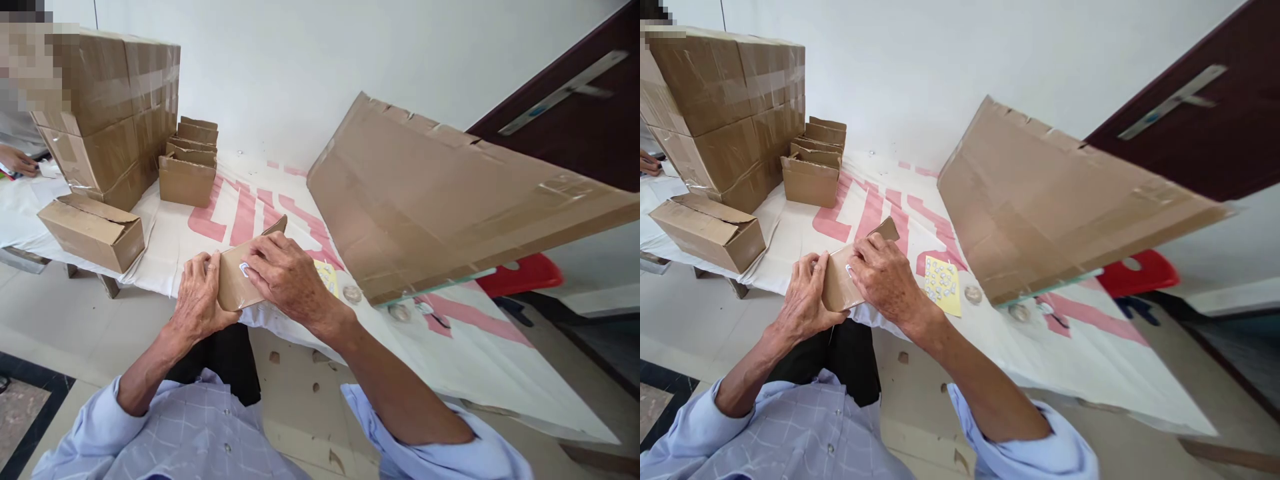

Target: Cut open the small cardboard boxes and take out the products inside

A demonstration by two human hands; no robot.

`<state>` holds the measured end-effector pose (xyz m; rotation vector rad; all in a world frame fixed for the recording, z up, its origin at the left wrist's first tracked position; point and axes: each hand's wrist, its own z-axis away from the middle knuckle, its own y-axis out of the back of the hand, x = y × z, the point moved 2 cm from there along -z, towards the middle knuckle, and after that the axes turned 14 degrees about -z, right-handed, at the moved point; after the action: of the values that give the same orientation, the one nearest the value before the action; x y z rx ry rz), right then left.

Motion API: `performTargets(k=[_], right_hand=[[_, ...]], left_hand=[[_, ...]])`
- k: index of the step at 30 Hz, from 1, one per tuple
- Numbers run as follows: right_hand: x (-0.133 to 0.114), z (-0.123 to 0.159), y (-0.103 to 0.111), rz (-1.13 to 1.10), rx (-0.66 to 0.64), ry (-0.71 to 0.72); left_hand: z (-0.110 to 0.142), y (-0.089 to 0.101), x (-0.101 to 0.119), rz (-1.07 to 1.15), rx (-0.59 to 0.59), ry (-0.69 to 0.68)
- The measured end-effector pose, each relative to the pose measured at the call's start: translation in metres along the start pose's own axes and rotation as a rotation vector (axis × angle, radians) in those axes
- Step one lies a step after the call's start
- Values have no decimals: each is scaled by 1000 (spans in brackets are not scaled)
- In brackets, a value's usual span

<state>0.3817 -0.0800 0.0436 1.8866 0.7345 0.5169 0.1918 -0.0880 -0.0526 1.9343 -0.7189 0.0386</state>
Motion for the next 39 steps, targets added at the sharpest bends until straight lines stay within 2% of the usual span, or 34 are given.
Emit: performTargets(k=[9, 15, 23, 39], right_hand=[[-4, 7, 0, 76, 5, 26], [-4, 8, 1, 34, -12, 8], [-5, 9, -3, 138, 22, 48], [-5, 9, -5, 62, 72, 79]], left_hand=[[1, -1, 10, -10, 9, 18], [2, -1, 13, -26, 23, 16], [4, 0, 17, -80, 46, 0], [6, -1, 17, -94, 48, 11]])
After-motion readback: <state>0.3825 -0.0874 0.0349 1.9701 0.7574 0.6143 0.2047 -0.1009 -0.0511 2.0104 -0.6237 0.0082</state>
